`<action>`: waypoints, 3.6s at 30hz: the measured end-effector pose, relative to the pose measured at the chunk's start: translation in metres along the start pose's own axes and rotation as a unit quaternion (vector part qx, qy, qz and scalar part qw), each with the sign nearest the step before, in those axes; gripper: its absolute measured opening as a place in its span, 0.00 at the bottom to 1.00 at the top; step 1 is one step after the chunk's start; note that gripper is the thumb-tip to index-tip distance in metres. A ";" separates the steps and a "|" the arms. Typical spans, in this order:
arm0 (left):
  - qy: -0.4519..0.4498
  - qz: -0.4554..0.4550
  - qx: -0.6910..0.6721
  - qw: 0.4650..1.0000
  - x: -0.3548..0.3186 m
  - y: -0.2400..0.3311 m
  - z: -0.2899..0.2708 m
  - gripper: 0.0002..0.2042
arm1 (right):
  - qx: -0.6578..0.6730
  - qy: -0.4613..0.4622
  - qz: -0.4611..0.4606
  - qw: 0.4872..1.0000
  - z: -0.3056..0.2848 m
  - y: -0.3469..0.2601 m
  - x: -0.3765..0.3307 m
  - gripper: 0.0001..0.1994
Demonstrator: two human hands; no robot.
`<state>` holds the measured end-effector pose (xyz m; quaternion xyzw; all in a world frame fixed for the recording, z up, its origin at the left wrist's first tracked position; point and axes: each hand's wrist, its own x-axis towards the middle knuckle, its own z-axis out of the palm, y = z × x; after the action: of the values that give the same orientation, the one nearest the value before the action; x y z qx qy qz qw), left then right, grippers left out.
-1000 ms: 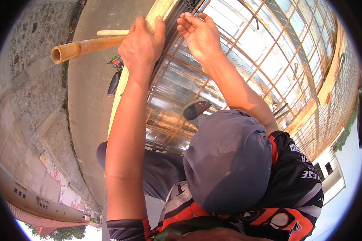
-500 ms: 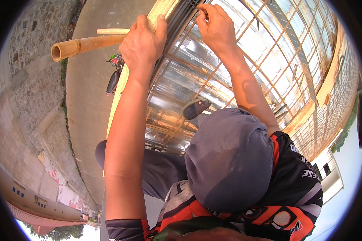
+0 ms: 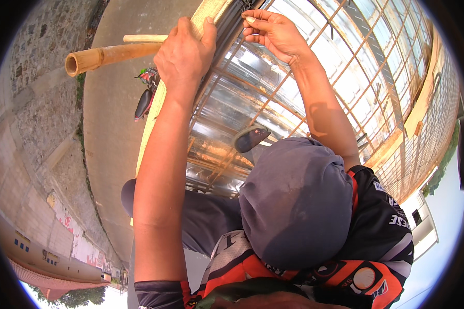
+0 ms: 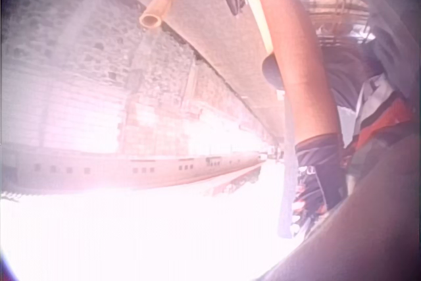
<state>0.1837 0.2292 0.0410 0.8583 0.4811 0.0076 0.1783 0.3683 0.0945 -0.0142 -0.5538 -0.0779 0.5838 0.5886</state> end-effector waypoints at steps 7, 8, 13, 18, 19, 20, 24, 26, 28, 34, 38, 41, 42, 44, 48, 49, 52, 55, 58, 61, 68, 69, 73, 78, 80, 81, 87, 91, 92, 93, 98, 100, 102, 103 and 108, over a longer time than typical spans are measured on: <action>0.034 0.011 0.010 0.999 -0.001 -0.004 0.003 0.27 | 0.291 -0.065 0.078 0.951 0.024 0.004 -0.014 0.11; 0.048 0.017 0.015 0.999 0.000 -0.004 0.004 0.26 | 0.360 -0.114 0.082 0.922 0.022 0.010 -0.013 0.10; 0.024 0.008 0.012 1.000 0.000 -0.004 0.005 0.28 | 0.287 -0.048 0.054 0.955 0.014 0.005 -0.029 0.10; 0.008 0.007 0.004 1.000 0.001 -0.003 0.002 0.29 | -0.319 0.158 -0.154 0.922 -0.013 -0.030 -0.030 0.11; 0.005 0.007 0.006 1.000 0.001 -0.003 0.002 0.29 | -0.473 0.204 -0.206 0.832 -0.013 -0.034 -0.026 0.12; 0.002 0.006 0.008 1.000 0.001 -0.003 0.001 0.29 | -0.514 0.223 -0.320 0.764 -0.010 -0.036 -0.020 0.13; -0.001 -0.001 0.008 1.000 0.000 -0.002 0.002 0.29 | -0.503 0.184 -0.435 0.724 0.025 -0.036 -0.021 0.15; -0.013 -0.005 0.011 1.000 0.001 -0.003 0.000 0.29 | -0.489 0.186 -0.373 0.766 0.041 -0.037 -0.021 0.14; 0.019 0.007 0.013 1.000 -0.001 -0.006 0.004 0.28 | -0.439 0.168 -0.315 0.825 0.039 -0.036 -0.012 0.11; -0.011 -0.006 0.009 1.000 0.001 0.000 -0.001 0.29 | -0.414 0.139 -0.381 0.815 0.014 -0.037 0.012 0.08; 0.001 -0.002 -0.003 1.000 0.000 -0.001 0.000 0.29 | -0.473 0.123 -0.398 0.776 0.007 -0.038 0.021 0.08; 0.002 0.004 0.003 1.000 0.000 -0.002 0.000 0.29 | -0.533 0.069 -0.396 0.745 0.001 -0.046 0.029 0.08; 0.001 0.003 0.004 1.000 0.000 -0.002 0.000 0.29 | -0.512 0.075 -0.316 0.795 -0.001 -0.047 0.029 0.09; 0.000 0.002 0.004 1.000 0.000 -0.003 0.001 0.29 | -0.456 0.084 -0.150 0.873 0.010 -0.054 0.024 0.10; 0.007 0.008 0.001 1.000 0.000 -0.002 0.000 0.29 | -0.292 0.047 -0.174 0.939 0.018 -0.043 0.024 0.11; 0.003 0.006 0.004 1.000 0.001 -0.001 0.000 0.28 | -0.303 0.041 -0.182 0.934 0.022 -0.038 0.025 0.10; 0.001 -0.001 0.008 1.000 0.001 -0.001 0.001 0.28 | -0.382 0.100 -0.251 0.884 0.031 -0.032 0.024 0.11; 0.005 -0.005 0.006 1.000 0.000 -0.001 0.001 0.28 | -0.482 0.235 -0.412 0.736 0.046 -0.028 0.012 0.13; 0.034 0.011 0.008 0.999 0.000 -0.002 0.003 0.27 | -0.503 0.261 -0.244 0.787 0.048 -0.031 -0.020 0.24; 0.044 0.018 0.010 0.999 0.000 -0.006 0.005 0.26 | -0.478 0.229 -0.102 0.842 0.054 -0.028 -0.022 0.26; 0.071 0.024 -0.004 0.997 -0.001 -0.005 0.009 0.25 | -0.467 0.264 -0.194 0.821 0.067 -0.007 -0.016 0.32; 0.073 0.024 -0.001 0.997 0.000 -0.006 0.008 0.25 | -0.488 0.261 -0.177 0.814 0.066 -0.006 -0.015 0.31; 0.066 0.024 -0.003 0.998 0.000 -0.006 0.009 0.26 | -0.552 0.260 -0.137 0.780 0.060 -0.007 -0.013 0.30; 0.055 0.019 -0.002 0.998 0.001 -0.005 0.008 0.26 | -0.571 0.259 -0.159 0.763 0.060 -0.011 -0.014 0.27; 0.052 0.019 -0.008 0.998 0.001 -0.005 0.007 0.26 | -0.547 0.252 -0.186 0.776 0.059 -0.005 -0.008 0.23; 0.053 0.021 -0.006 0.998 0.001 -0.005 0.007 0.27 | -0.542 0.252 -0.193 0.778 0.059 -0.002 -0.005 0.22; 0.040 0.015 0.000 0.999 0.000 -0.005 0.006 0.27 | -0.424 0.182 -0.158 0.873 0.073 -0.010 -0.015 0.17; 0.032 0.011 0.002 0.999 0.000 -0.004 0.004 0.27 | -0.470 0.162 -0.262 0.827 0.063 -0.036 -0.022 0.14; 0.033 0.011 0.001 0.999 0.000 -0.003 0.003 0.27 | -0.515 0.169 -0.327 0.774 0.056 -0.040 -0.019 0.12; 0.022 0.005 0.000 1.000 0.001 -0.002 0.002 0.27 | -0.524 0.179 -0.323 0.767 0.050 -0.043 -0.014 0.11; -0.010 -0.013 0.008 1.000 0.001 0.000 -0.003 0.29 | -0.426 0.180 -0.179 0.869 0.060 -0.063 -0.009 0.12; -0.010 -0.012 0.004 1.000 0.001 0.000 -0.003 0.28 | -0.425 0.170 -0.171 0.873 0.063 -0.068 -0.007 0.12; -0.008 -0.011 0.002 1.000 0.000 -0.001 -0.003 0.28 | -0.484 0.170 -0.151 0.845 0.064 -0.083 -0.006 0.11; -0.006 -0.009 0.001 1.000 -0.001 -0.001 -0.002 0.28 | -0.532 0.157 -0.178 0.813 0.060 -0.090 -0.003 0.11; 0.012 0.000 0.013 1.000 0.002 -0.002 0.000 0.27 | -0.671 0.043 -0.198 0.714 0.064 -0.150 0.022 0.11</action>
<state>0.1834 0.2317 0.0397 0.8605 0.4829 0.0120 0.1615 0.4179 0.1919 0.1083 -0.7995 -0.5314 0.2245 0.1675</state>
